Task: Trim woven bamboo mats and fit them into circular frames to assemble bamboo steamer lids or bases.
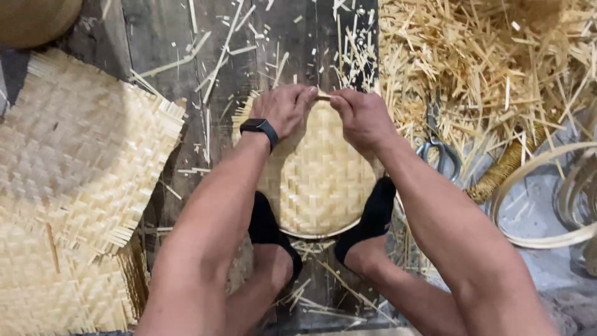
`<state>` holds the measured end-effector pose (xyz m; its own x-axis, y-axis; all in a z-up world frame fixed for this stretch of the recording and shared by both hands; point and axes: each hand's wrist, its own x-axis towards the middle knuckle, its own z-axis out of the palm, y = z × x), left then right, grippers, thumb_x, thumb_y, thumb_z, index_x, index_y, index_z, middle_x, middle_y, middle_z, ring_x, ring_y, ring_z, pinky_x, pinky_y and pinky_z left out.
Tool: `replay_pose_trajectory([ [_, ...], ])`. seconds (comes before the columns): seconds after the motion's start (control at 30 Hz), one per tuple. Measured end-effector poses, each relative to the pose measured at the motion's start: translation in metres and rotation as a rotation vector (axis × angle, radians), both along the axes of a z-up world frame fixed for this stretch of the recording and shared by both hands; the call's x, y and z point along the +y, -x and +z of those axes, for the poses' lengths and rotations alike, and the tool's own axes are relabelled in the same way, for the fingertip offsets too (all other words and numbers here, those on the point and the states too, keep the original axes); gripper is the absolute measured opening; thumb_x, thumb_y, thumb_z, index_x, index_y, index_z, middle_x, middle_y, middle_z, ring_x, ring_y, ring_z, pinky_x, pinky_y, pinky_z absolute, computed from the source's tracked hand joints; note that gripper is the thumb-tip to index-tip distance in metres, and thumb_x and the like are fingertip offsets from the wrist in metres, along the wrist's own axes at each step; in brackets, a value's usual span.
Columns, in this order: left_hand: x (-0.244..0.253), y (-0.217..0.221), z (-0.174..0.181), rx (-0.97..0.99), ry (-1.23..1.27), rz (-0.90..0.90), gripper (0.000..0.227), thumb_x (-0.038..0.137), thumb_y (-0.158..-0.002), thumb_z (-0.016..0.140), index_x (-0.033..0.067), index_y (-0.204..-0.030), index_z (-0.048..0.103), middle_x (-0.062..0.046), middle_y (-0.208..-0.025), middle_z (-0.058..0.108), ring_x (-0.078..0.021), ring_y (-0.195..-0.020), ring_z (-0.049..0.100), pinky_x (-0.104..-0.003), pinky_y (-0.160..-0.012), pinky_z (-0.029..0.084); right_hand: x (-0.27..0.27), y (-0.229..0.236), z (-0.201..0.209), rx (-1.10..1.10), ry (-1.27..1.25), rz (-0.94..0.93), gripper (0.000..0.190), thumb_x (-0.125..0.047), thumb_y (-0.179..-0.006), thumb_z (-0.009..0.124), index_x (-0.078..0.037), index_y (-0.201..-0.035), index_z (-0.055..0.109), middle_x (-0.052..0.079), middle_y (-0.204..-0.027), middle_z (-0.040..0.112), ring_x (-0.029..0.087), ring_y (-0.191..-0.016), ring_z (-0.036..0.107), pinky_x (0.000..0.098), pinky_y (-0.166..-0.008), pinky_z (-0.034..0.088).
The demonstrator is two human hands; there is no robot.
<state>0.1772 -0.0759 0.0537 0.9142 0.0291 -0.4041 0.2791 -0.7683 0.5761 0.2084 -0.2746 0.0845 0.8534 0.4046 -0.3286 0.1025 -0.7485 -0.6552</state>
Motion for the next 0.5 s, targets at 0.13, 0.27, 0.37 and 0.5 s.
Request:
replay_pose_trajectory([
  [0.13, 0.002, -0.017, -0.017, 0.138, 0.017, 0.059, 0.054, 0.064, -0.100, 0.045, 0.0207, -0.099, 0.077, -0.009, -0.084, 0.073, -0.0291, -0.084, 0.069, -0.048, -0.077, 0.050, -0.006, -0.018, -0.037, 0.182, -0.020, -0.132, 0.030, -0.032, -0.102, 0.060, -0.011, -0.110, 0.080, 0.011, -0.071, 0.071, 0.029, -0.063, 0.058, 0.0456, -0.058, 0.048],
  [0.27, 0.003, -0.023, -0.043, 0.211, 0.216, 0.192, 0.049, 0.058, -0.092, 0.058, 0.0139, -0.089, 0.078, -0.006, -0.082, 0.074, -0.0220, -0.081, 0.069, -0.041, -0.078, 0.051, -0.021, 0.005, -0.047, -0.214, -0.231, -0.106, 0.036, -0.028, -0.114, 0.059, 0.004, -0.103, 0.072, 0.024, -0.095, 0.065, 0.043, -0.085, 0.058, 0.0503, -0.076, 0.048],
  [0.37, 0.013, -0.042, -0.079, 0.209, 0.357, 0.228, 0.049, 0.053, -0.090, 0.067, 0.0059, -0.088, 0.077, -0.011, -0.088, 0.076, -0.0231, -0.083, 0.067, -0.040, -0.079, 0.050, -0.029, 0.035, -0.036, -0.664, -0.053, -0.205, 0.039, -0.030, -0.114, 0.049, 0.001, -0.106, 0.071, 0.028, -0.104, 0.069, 0.044, -0.095, 0.064, 0.0526, -0.085, 0.050],
  [0.5, 0.011, -0.038, -0.073, 0.271, 0.294, 0.216, 0.054, 0.052, -0.089, 0.070, -0.0007, -0.092, 0.078, -0.016, -0.096, 0.077, -0.0250, -0.088, 0.070, -0.041, -0.080, 0.051, -0.035, 0.045, -0.059, 0.038, 0.242, -0.523, 0.064, -0.049, -0.107, 0.030, 0.000, -0.106, 0.070, 0.033, -0.101, 0.068, 0.053, -0.099, 0.062, 0.0595, -0.089, 0.045],
])
